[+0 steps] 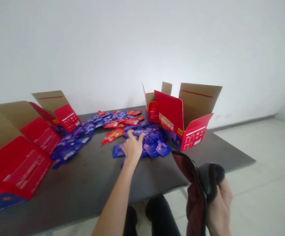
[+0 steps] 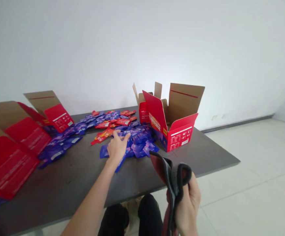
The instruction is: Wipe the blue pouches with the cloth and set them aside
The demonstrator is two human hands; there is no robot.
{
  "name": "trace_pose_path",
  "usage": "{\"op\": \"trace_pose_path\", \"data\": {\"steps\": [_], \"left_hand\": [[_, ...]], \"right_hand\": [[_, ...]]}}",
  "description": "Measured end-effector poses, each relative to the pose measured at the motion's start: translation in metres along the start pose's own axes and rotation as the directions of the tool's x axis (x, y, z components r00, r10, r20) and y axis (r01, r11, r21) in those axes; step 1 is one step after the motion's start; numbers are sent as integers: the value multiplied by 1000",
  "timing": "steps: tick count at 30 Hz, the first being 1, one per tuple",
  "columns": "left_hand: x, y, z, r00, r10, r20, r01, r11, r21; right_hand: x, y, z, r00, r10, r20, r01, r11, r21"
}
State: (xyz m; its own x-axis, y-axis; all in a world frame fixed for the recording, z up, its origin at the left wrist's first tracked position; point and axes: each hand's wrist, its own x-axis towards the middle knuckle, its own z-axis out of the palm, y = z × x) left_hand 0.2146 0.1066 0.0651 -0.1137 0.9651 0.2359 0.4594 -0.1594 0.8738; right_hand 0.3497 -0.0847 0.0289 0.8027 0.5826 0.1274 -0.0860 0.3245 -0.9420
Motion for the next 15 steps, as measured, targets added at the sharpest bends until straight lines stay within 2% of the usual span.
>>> {"op": "trace_pose_path", "data": {"steps": [3, 6, 8, 10, 12, 15], "left_hand": [[-6, -12, -15, 971, 210, 110, -231, 940, 249], [9, -16, -25, 881, 341, 327, -451, 814, 365], [24, -17, -23, 819, 352, 454, -542, 736, 406], [37, -20, -16, 783, 325, 530, -584, 678, 446], [44, -22, -7, 770, 306, 561, -603, 636, 482], [43, -19, 6, 765, 317, 560, -620, 597, 509]], "right_hand": [[1, 9, -8, 997, 15, -76, -16, 1000, -8], [-3, 5, -7, 994, -23, -106, 19, 999, -37], [-7, -6, 0, 988, -74, -137, 70, 997, -37], [-10, -18, 7, 972, -117, -205, 112, 993, -34], [-11, -25, 9, 966, -142, -216, 136, 990, -45], [-9, -21, 0, 980, -158, -117, 149, 985, -85]]}}
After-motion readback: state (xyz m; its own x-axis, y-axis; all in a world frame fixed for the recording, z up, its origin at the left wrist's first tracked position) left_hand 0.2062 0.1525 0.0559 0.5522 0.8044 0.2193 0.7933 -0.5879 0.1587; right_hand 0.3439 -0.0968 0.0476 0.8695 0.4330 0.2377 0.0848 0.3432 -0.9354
